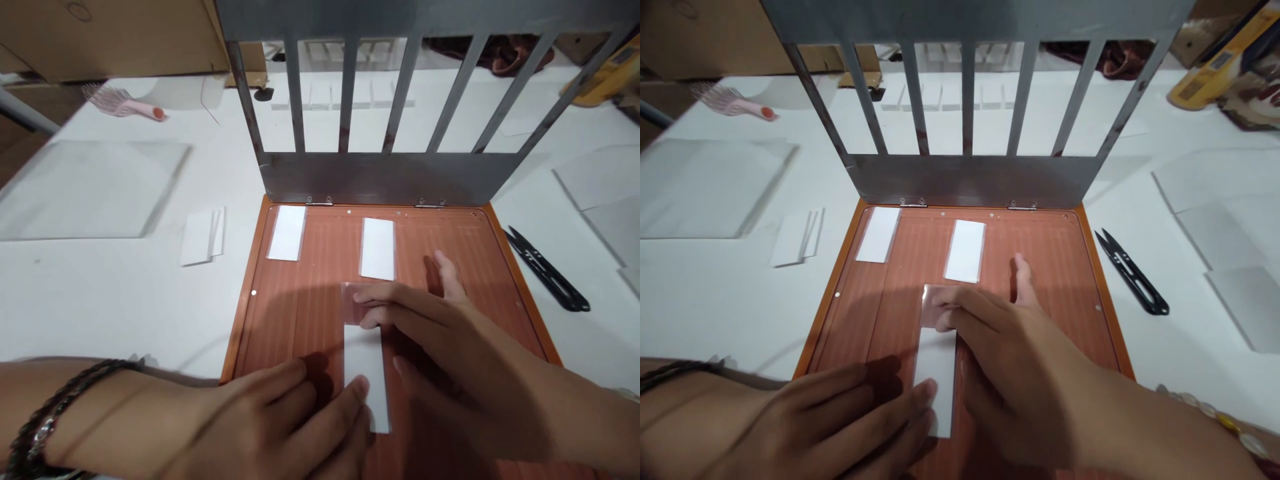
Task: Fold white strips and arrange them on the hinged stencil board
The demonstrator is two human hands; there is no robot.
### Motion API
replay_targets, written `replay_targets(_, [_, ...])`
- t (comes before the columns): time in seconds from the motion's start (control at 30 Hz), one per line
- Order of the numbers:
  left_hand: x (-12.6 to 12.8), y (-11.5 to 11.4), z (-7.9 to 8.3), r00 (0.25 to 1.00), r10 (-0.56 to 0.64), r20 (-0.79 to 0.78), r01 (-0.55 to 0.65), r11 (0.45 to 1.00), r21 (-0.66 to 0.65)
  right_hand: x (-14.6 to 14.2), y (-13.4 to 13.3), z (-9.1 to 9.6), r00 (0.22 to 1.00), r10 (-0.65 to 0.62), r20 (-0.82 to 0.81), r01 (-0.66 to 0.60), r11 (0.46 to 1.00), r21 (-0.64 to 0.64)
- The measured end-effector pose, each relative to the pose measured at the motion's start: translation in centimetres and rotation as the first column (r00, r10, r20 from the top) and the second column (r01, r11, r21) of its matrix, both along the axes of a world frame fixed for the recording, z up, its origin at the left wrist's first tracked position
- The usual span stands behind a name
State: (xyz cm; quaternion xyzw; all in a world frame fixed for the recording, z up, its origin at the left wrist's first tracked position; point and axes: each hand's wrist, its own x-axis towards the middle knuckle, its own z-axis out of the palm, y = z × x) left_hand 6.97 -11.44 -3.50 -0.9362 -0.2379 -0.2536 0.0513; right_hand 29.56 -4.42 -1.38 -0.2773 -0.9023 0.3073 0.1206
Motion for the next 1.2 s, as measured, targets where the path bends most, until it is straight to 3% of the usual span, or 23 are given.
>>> replay_targets(0.23, [-0.1, -0.1, 0.2, 0.996, -0.040, -0.086, 0.034, 0.997, -0.073, 0.1, 0.0, -0.1, 0.999, 0.010, 0.037, -0.011, 1.000, 0.013])
replay_targets(0.4, [0.1, -0.4, 0.7, 0.992, 0.051, -0.118, -0.071, 0.983, -0.172, -0.3, -0.2, -0.4, 0.999, 0.017, 0.029, -0.024, 0.975, 0.222])
replay_targets(0.5, [0.3, -0.2, 0.9, 0.991, 0.016, -0.131, -0.034, 0.990, -0.137, -0.3, -0.2, -0.6, 0.997, 0.061, 0.044, -0.072, 0.940, 0.334])
replay_targets(0.63, [0.3, 0.0, 0.8, 0.989, -0.008, -0.146, -0.007, 0.995, -0.103, 0.1, 0.3, -0.4, 0.997, 0.079, -0.015, -0.072, 0.963, 0.261])
replay_targets(0.77, [0.2, -0.2, 0.6, 0.993, -0.012, -0.119, 0.000, 0.995, -0.100, 0.2, 1.3, -0.4, 0.997, -0.071, -0.043, 0.077, 0.988, 0.135])
replay_targets(0.83, [0.1, -0.4, 0.5, 0.992, -0.003, -0.127, -0.010, 0.995, -0.104, 0.1, 1.6, -0.6, 0.994, -0.105, -0.004, 0.104, 0.984, 0.145])
replay_targets(1.03, [0.0, -0.6, 0.2, 0.994, 0.006, -0.113, -0.018, 0.995, -0.097, -0.2, 1.3, -1.1, 0.998, -0.021, -0.053, 0.038, 0.944, 0.329])
replay_targets(1.1, [0.0, -0.5, 0.2, 0.993, 0.000, -0.118, -0.012, 0.995, -0.101, -0.4, 1.1, -1.2, 0.995, -0.019, -0.093, 0.048, 0.946, 0.321])
replay_targets(1.2, [0.1, -0.4, 0.2, 0.993, -0.004, -0.119, -0.009, 0.994, -0.107, -0.5, 0.9, -1.3, 0.993, -0.028, -0.111, 0.051, 0.976, 0.213])
